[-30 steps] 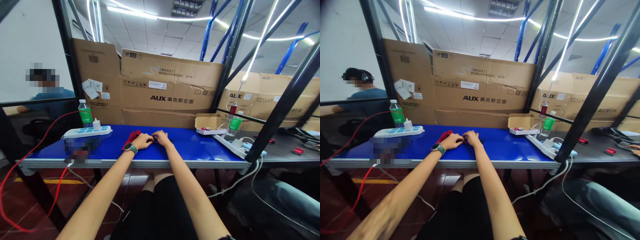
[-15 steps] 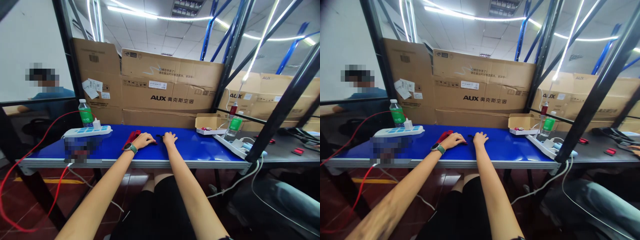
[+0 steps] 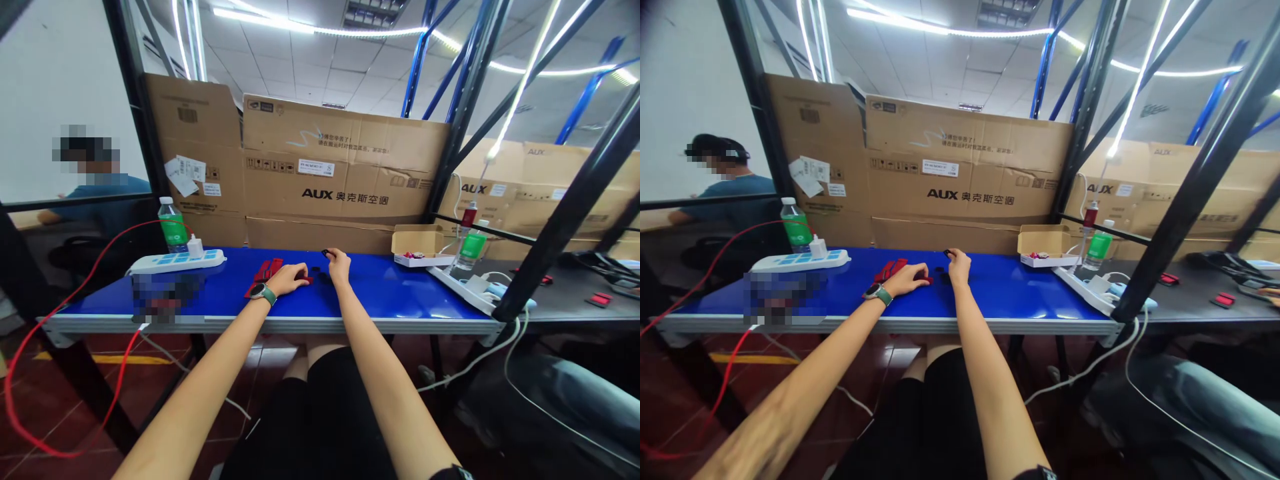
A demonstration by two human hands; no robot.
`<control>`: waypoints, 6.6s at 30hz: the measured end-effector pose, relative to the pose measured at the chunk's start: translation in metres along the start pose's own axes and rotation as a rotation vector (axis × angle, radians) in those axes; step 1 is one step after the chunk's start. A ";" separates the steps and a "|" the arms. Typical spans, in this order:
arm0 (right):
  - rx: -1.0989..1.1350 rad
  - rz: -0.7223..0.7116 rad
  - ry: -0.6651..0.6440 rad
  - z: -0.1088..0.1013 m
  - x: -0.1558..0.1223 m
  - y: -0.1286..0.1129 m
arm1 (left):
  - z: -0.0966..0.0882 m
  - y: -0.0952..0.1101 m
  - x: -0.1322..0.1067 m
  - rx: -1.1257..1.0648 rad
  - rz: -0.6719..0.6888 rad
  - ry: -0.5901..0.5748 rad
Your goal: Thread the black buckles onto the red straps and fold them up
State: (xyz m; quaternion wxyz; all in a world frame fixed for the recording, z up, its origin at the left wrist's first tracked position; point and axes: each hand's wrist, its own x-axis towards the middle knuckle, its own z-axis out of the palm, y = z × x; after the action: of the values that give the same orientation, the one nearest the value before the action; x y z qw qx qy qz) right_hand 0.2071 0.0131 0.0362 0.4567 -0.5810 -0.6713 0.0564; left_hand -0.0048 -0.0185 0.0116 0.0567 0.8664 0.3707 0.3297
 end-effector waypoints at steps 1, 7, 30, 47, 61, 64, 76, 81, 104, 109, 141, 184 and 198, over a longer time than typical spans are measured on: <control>-0.012 0.018 0.000 0.001 0.000 0.001 | 0.000 -0.001 0.000 -0.023 -0.008 0.004; -0.328 0.285 -0.123 0.004 -0.011 0.003 | -0.001 -0.003 -0.001 -0.067 -0.022 0.019; 0.638 -0.028 -0.141 0.017 0.003 0.000 | 0.002 -0.007 0.001 -0.127 -0.044 0.011; 0.728 -0.075 -0.221 0.011 -0.003 -0.012 | -0.001 -0.003 0.006 -0.355 -0.206 0.230; 0.702 -0.041 -0.489 0.012 -0.008 -0.014 | -0.004 -0.008 0.005 -0.191 -0.182 0.309; 0.671 -0.058 -0.530 0.013 -0.009 -0.015 | -0.003 -0.011 0.005 -0.219 -0.169 0.295; 0.281 -0.164 -0.426 0.019 -0.016 -0.015 | -0.007 0.002 0.000 -0.257 -0.154 0.270; 0.264 -0.169 -0.375 0.023 -0.013 -0.012 | -0.007 0.003 0.000 -0.223 -0.119 0.217; 0.241 0.086 -0.213 0.016 -0.012 -0.015 | -0.006 0.016 0.000 0.270 -0.223 0.201; 0.157 0.142 0.027 0.019 -0.007 -0.002 | -0.005 0.015 -0.006 0.399 -0.314 0.132; 0.499 -0.418 -0.126 0.034 -0.018 -0.023 | -0.011 -0.002 0.002 -0.180 -0.180 0.587; 0.381 -0.264 -0.058 0.037 -0.023 -0.029 | -0.004 -0.007 0.003 -0.272 -0.115 0.500; 0.228 -0.426 -0.103 0.037 -0.023 -0.025 | -0.005 -0.007 0.002 -0.202 -0.094 0.469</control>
State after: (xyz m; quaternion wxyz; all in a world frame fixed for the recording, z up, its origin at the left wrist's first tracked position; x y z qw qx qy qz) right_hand 0.1618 0.0032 0.0178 0.4862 -0.3673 -0.7903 0.0636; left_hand -0.0115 -0.0127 0.0140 0.0709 0.7381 0.3789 0.5538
